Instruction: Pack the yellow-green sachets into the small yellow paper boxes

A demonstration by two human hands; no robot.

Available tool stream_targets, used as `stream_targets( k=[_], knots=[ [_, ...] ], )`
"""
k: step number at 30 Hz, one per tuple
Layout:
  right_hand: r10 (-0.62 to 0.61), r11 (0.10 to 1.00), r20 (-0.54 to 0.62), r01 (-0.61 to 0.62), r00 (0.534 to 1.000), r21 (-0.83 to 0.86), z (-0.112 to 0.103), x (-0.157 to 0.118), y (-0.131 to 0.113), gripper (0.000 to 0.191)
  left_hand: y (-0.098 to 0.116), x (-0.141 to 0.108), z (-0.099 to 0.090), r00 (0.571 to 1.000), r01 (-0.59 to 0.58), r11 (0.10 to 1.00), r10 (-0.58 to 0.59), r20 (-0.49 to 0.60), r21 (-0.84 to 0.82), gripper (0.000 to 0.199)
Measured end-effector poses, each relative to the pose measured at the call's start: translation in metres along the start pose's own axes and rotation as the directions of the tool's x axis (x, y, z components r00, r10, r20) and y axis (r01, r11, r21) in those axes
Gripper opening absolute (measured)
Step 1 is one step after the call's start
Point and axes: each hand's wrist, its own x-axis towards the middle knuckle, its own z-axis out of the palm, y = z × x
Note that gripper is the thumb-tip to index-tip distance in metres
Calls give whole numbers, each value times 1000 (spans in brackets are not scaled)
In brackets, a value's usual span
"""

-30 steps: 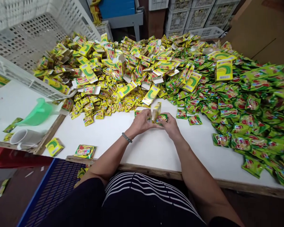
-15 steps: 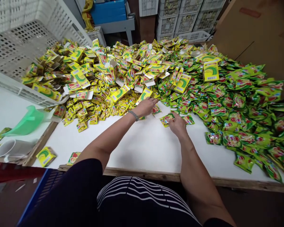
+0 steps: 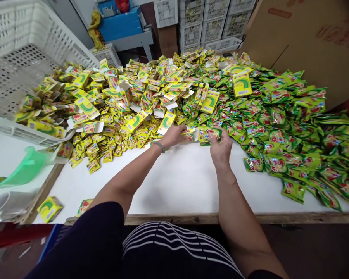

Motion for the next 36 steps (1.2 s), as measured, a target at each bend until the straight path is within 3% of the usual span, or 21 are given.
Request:
stream_targets(
  k=[3,5,8,10,12,15,18,22,25,28,31,33,36],
  knots=[
    [-48,994,86,39,995,102,-1,0,0,38,6,-37,9,988,44,927,-95,-119,-373,38],
    [-56,993,252,29,966,110,-1,-2,-2,36,7,-63,17,971,76,805,-194,-140,-588,44],
    [-36,995,497,-15,867,99,-2,-7,-10,37,7,-95,24,949,160,644,-308,-62,-748,48],
    [-16,998,554,-18,832,56,-3,-11,-17,37,7,-109,26,941,221,565,-337,22,-795,48],
    [-10,998,559,-22,829,51,-2,-15,-22,37,8,-118,26,934,253,466,-346,89,-848,47],
    [-13,992,588,-64,809,111,3,-20,-24,37,9,-123,30,920,235,340,-381,95,-911,46],
    [9,993,621,-77,784,84,10,-24,-20,35,9,-123,38,909,213,285,-408,82,-935,45],
    [18,1000,561,-4,827,-27,23,-32,-12,28,7,-122,46,901,201,209,-422,97,-957,46],
    [19,991,578,62,816,-120,29,-38,-10,19,5,-122,48,886,194,155,-451,106,-969,48],
    [-9,997,588,49,809,-52,31,-43,-10,26,4,-122,46,878,186,74,-460,132,-980,49],
    [-24,997,521,-18,853,75,29,-44,-15,35,5,-121,43,869,166,16,-475,139,-986,51],
    [-50,998,491,22,870,62,28,-46,-20,28,6,-121,41,865,142,12,-488,118,-990,50],
    [-71,994,531,102,844,-30,27,-51,-30,23,6,-122,40,867,115,6,-489,97,-993,49]
  ],
)
